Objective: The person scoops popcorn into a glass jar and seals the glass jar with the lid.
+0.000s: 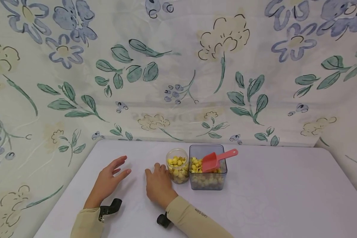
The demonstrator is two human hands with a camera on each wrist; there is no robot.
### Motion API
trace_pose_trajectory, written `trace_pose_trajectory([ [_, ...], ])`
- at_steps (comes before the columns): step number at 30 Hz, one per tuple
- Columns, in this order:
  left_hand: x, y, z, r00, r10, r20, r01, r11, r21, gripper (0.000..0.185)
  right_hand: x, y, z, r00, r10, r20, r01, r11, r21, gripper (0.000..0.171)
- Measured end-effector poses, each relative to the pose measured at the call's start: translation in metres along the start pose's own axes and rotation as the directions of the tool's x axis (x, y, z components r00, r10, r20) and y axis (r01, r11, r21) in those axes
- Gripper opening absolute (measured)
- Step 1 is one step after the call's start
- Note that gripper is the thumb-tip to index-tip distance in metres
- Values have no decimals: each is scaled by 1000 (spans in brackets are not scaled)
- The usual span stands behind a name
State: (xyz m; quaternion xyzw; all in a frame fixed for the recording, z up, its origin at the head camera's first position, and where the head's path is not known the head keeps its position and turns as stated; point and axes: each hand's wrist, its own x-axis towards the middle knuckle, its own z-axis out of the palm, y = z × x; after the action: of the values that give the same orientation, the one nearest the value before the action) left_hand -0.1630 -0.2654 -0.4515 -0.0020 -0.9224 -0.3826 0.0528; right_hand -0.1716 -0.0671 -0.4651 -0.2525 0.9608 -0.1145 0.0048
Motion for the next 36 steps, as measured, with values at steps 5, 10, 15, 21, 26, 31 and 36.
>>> trace_pose_trajectory([
  [5, 0, -1, 0, 1000, -2, 1, 2, 1000, 6, 59, -4, -2, -3, 1000, 3, -15, -2, 999, 46, 56],
  [10, 0, -2, 0, 1000, -12, 4, 12, 1000, 3, 60, -11, -4, -16, 999, -11, -39, 15, 996, 85, 61],
  [15, 0, -4, 0, 1000, -14, -3, 14, 1000, -7, 59, -18, -4, -29, 996, -35, -87, 47, 988, 147, 66],
  [21, 1, -5, 3, 1000, -5, -2, 5, 999, -33, 58, -26, -1, -43, 984, -64, -169, 97, 976, 194, 68],
  [26, 2, -1, 9, 1000, 1, 17, 0, 999, -46, 58, -33, 1, -56, 980, -51, -194, 107, 950, 293, 69],
  [31, 4, 8, 18, 999, 2, 42, 0, 999, -51, 58, -38, 6, -67, 966, -44, -254, 149, 901, 408, 67],
  [36, 7, 15, 28, 998, 29, 64, -26, 998, -54, 58, -39, 14, -73, 930, -38, -365, 211, 871, 445, 66],
])
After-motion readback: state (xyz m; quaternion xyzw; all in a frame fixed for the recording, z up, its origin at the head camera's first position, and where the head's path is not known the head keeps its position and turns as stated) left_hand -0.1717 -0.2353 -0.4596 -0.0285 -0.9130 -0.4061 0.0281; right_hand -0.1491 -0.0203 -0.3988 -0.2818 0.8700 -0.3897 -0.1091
